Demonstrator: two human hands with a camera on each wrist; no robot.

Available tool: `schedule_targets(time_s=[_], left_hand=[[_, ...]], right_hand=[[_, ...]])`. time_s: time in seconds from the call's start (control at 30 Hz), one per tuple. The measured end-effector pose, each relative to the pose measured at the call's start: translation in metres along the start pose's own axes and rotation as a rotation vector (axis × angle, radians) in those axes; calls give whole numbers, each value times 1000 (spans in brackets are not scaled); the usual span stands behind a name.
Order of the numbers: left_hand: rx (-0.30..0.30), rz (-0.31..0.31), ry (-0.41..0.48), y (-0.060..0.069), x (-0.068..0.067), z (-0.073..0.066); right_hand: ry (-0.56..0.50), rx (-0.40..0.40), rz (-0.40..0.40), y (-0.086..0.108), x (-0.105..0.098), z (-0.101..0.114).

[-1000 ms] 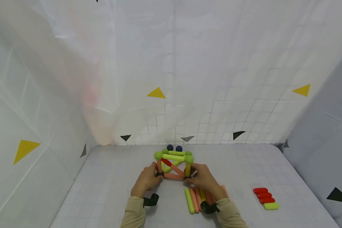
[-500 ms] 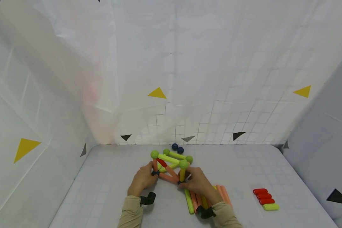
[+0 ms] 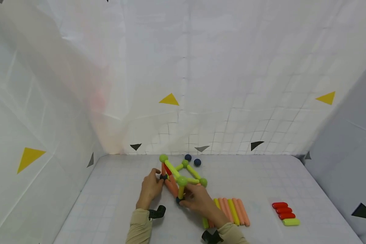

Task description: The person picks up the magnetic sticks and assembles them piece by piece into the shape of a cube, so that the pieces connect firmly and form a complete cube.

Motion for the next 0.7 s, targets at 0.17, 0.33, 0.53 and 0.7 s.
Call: schedule_targets(time_s=[0.17,0.33,0.53,0.7], left_hand=[[24,-42,142,-4,8,0],[58,-10,253,-9,16,0],[64,31,340,-10,18,3],[70,66,429,-10,15,5]], right_hand=[[15,-21,-13,-2,9,9],[71,-59,-59,-4,19,15],[54,-25,-63,-3,28,20],[60,0,-50,-2,29,26]])
Point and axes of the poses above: each hand's wrist, its own y-axis away from the middle knuckle, its own x-axis out of the palm, z = x × y, the point moved 3 cm from there along -y, towards the middle knuckle, and after that the axes turned 12 degrees about z, right-handed, at the moved point
